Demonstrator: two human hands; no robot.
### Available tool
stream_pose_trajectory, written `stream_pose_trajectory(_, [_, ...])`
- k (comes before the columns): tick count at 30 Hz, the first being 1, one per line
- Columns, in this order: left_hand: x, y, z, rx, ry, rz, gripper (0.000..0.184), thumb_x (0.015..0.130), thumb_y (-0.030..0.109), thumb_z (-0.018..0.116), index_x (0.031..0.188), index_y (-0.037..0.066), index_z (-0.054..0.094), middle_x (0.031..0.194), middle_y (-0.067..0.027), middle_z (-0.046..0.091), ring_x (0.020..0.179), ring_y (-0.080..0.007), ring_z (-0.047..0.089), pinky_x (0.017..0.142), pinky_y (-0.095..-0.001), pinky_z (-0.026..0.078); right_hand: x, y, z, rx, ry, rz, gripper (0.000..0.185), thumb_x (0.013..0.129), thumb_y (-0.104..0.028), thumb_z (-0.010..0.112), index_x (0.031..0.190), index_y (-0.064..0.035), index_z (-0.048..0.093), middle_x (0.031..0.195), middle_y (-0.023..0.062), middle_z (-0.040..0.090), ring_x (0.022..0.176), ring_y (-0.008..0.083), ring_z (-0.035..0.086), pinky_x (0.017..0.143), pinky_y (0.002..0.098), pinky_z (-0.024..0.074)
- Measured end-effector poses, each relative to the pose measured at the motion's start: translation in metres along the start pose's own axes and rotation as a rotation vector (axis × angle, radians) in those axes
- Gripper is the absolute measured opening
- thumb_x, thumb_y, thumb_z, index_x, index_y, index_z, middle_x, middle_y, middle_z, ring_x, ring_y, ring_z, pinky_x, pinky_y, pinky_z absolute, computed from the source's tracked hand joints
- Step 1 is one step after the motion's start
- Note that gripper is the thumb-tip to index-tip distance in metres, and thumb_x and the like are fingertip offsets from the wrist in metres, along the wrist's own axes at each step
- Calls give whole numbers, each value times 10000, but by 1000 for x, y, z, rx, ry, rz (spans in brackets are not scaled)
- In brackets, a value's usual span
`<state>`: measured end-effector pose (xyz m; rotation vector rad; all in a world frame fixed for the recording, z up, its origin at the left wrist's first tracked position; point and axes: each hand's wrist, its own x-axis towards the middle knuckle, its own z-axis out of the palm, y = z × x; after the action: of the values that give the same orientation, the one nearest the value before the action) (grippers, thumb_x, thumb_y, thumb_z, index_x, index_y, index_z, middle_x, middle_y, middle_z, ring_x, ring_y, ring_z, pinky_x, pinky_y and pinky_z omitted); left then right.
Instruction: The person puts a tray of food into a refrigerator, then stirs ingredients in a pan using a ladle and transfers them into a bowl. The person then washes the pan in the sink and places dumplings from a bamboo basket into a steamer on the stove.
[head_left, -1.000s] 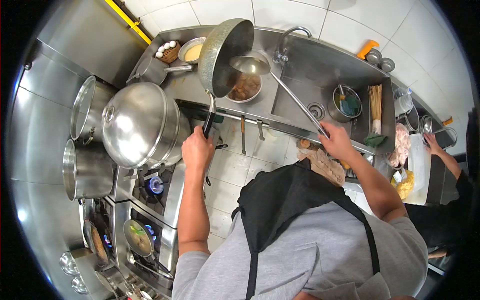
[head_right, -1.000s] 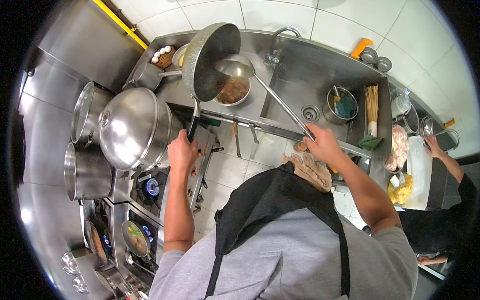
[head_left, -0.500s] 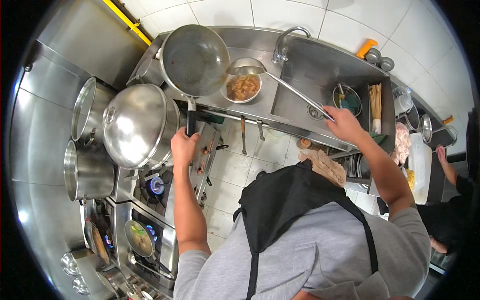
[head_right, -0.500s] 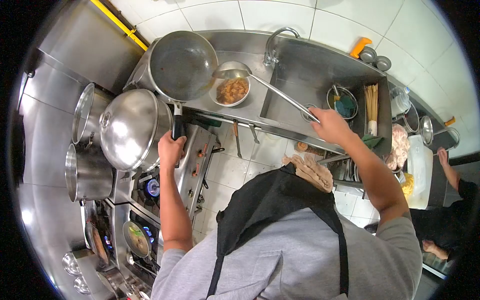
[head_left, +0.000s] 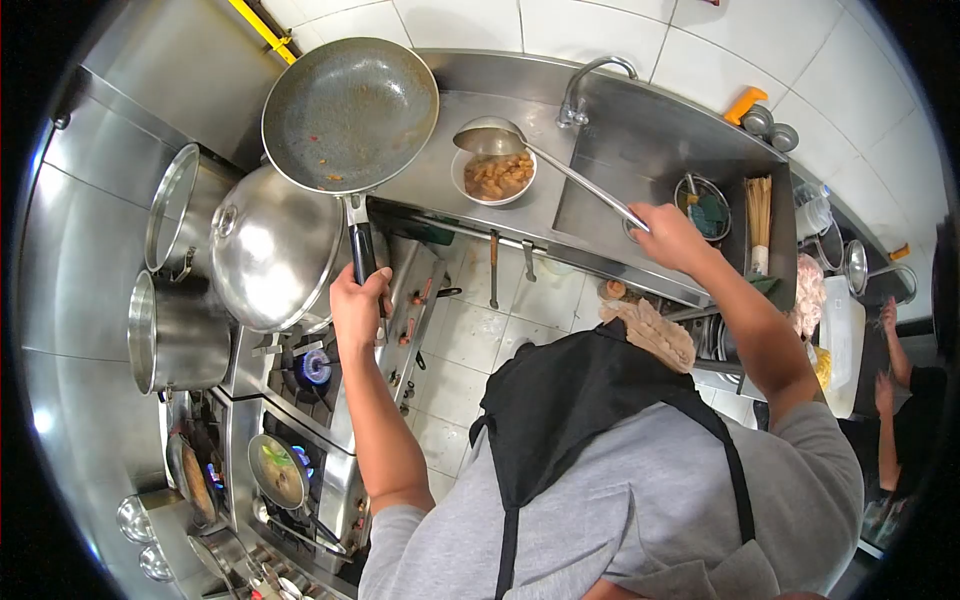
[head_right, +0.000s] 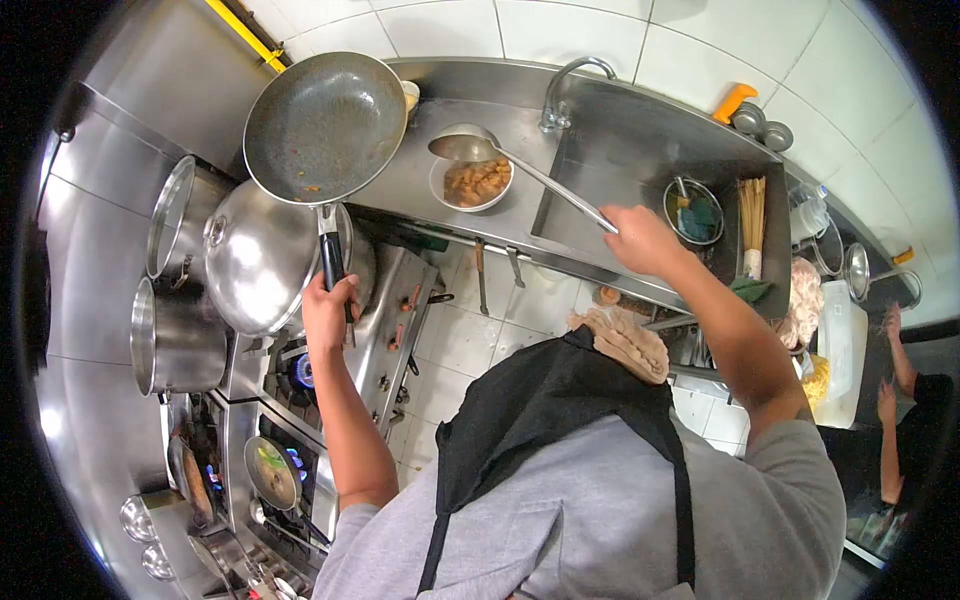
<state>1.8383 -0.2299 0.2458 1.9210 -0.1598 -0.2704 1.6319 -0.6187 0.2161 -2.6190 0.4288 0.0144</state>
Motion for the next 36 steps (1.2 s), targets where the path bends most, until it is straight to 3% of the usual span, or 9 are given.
stream_pose_trajectory(8, [-5,1,-2,-93,-5,-7,150,802,106,663,752,20,551,579,-22,531,445,-106,489,438,-256,366,-22,-8,15,78,-59,49,330,820,-148,626,1120,-9,613,888,263,646,849,428,630,763,472,494])
stream_pose_trajectory(11, [-1,-4,-6,-83,-11,-6,149,807,127,669,850,12,583,604,-25,545,429,-109,486,418,-250,362,-31,-21,1,100,-99,124,332,821,-169,637,1119,-24,617,921,259,646,859,414,636,758,466,490])
stream_pose_trajectory(14, [1,-2,-6,-111,-12,1,146,805,100,667,767,8,560,580,-31,545,429,-111,487,425,-256,363,-29,-10,23,130,10,105,306,819,-180,641,1081,-24,619,905,249,646,845,403,637,741,464,483])
stream_pose_trajectory(20, [1,1,-6,-145,-10,-8,136,807,95,666,807,-1,569,585,-33,543,426,-112,486,419,-254,367,-35,-28,9,244,-48,231,375,816,-199,657,1142,-20,611,827,233,641,776,388,634,699,441,478])
stream_pose_trajectory(23, [-4,8,-7,-140,12,-7,142,810,98,665,837,-4,570,596,-33,543,429,-110,487,415,-249,370,-40,-18,15,235,144,169,439,814,-186,674,1198,8,588,703,186,606,576,212,552,591,374,455])
stream_pose_trajectory(29, [-6,12,-15,-122,11,-9,175,817,148,673,871,8,583,600,-15,518,432,-109,481,408,-247,359,-43,-34,5,154,34,227,424,822,-176,660,1192,17,586,790,216,642,698,278,649,664,371,490])
stream_pose_trajectory(32, [-7,13,-17,-149,-4,-14,163,816,145,662,863,13,579,605,-16,521,435,-110,483,407,-247,359,-31,-27,23,130,14,120,418,810,-197,663,1169,8,599,910,252,654,863,399,642,750,428,496])
stream_pose_trajectory(35, [-14,23,-16,-160,-4,-49,155,816,135,644,869,12,567,607,-19,523,438,-109,484,407,-246,357,-34,-21,26,165,1,164,421,810,-176,659,1187,0,595,950,251,654,890,387,642,772,411,497])
stream_pose_trajectory(36, [-18,23,-18,-172,-16,-55,159,815,134,640,876,9,563,603,-21,522,433,-110,481,406,-246,355,-42,-16,27,203,75,183,420,814,-160,653,1195,4,588,922,237,657,834,338,643,746,393,495])
